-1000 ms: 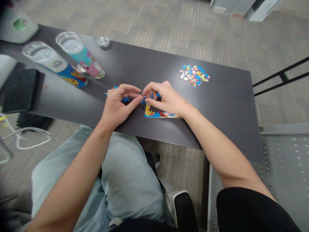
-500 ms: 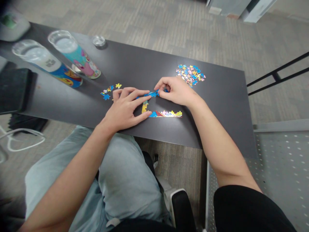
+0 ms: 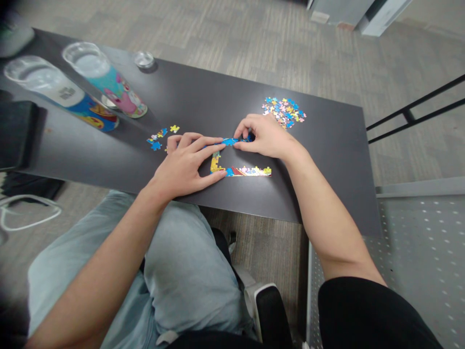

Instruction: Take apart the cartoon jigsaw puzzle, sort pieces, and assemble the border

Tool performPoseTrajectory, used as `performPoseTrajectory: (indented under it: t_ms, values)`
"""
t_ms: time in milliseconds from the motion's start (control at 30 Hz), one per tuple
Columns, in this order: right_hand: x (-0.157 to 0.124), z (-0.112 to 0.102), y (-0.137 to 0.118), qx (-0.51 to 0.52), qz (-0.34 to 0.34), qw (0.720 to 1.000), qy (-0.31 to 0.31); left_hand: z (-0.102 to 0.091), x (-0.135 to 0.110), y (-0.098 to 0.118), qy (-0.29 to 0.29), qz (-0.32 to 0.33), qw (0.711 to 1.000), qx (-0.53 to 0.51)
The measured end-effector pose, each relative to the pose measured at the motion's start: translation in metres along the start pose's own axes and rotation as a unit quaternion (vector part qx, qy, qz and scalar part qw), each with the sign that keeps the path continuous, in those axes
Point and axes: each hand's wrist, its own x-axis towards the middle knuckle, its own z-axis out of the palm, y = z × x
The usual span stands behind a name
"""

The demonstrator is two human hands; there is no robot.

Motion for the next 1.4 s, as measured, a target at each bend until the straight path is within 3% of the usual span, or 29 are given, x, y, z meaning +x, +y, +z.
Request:
performPoseTrajectory:
  t_ms: [200,400,567,900,1400]
  values:
    - [0.000,0.003,0.003,-0.002,-0.009,1.000,-0.006,0.000,-0.001,-0.001,-0.001,0.002,1.000,-0.002]
    - [-0.004,-0.014,0.014,-0.010,-0.008,1.000,0.008,-0.002,0.000,0.000,-0.005,-0.001,1.000,-0.001]
    - [-0.004,-0.022,0.019,-0.015,-0.011,1.000,-0.021,0.000,0.000,-0.001,0.000,0.004,1.000,-0.001]
    - [-0.003,-0.022,0.015,0.010,-0.012,0.999,-0.041,-0.002,0.000,-0.001,-0.008,0.000,1.000,-0.005]
    - [-0.002,-0.016,0.004,-0.006,0.004,1.000,-0.021,-0.001,0.000,-0.004,0.004,0.001,1.000,-0.018]
